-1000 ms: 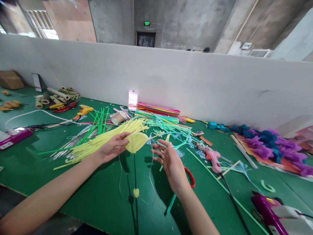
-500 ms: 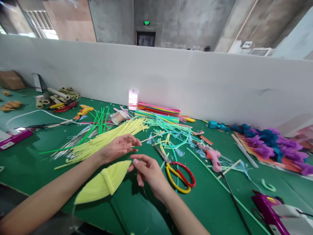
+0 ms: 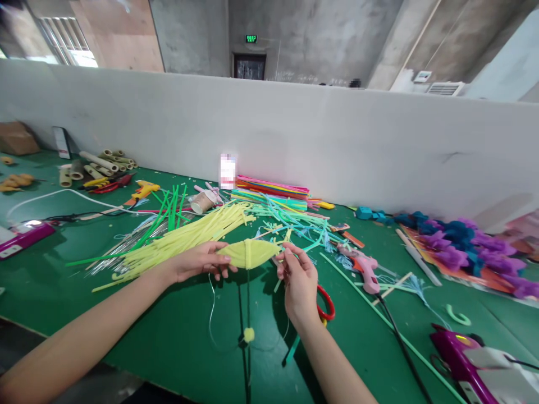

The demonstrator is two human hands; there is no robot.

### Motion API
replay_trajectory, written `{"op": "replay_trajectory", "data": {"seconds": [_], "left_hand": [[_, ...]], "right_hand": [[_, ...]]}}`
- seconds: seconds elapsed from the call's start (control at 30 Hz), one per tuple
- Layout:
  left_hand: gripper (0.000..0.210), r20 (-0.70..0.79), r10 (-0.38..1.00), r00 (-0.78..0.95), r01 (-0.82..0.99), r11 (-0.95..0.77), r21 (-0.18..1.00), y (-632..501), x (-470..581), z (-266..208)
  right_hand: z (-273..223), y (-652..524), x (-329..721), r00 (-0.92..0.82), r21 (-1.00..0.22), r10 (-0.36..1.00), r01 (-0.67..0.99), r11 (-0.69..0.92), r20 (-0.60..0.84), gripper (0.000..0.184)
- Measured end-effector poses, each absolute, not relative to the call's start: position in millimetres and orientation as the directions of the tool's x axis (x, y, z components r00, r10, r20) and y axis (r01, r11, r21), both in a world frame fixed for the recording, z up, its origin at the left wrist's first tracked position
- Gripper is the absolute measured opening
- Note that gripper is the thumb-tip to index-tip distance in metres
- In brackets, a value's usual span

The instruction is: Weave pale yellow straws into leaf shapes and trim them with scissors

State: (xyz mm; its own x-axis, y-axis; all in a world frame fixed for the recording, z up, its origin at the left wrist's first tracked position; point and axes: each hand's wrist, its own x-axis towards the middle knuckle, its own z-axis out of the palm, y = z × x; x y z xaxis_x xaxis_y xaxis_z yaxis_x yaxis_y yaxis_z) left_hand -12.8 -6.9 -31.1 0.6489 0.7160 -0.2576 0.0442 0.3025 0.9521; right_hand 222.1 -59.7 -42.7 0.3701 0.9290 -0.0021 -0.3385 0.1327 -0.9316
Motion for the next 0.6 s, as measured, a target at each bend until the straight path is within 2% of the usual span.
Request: {"op": "replay_trajectory", "data": {"seconds": [0.13, 0.3, 0.47, 0.6], "left_hand": [[0.029, -0.262, 0.753, 0.604, -0.031, 0.35, 0.936, -5, -11, -34], [0.026, -0.237, 0.802, 0.549, -0.142, 0.368, 0.919, -4, -9, -35], [0.026, -0.23, 0.857, 0.461, -0.206, 0.356, 0.912, -2, -8, -41], [0.026, -0.241, 0.876, 0.418, -0.169, 0.336, 0.927, -1, -8, -44]], "right_hand": [[-47, -59, 217, 0.408, -0.919, 0.913, -0.354, 0.172, 0.014, 0.028], [-50, -60, 214, 0.392, -0.914, 0.92, -0.368, 0.168, 0.012, 0.025], [-50, -62, 217, 0.319, -0.953, 0.948, -0.283, 0.108, 0.012, 0.024], [-49, -61, 219, 0.287, -0.977, 0.958, -0.206, 0.061, -0.001, 0.028]]}}
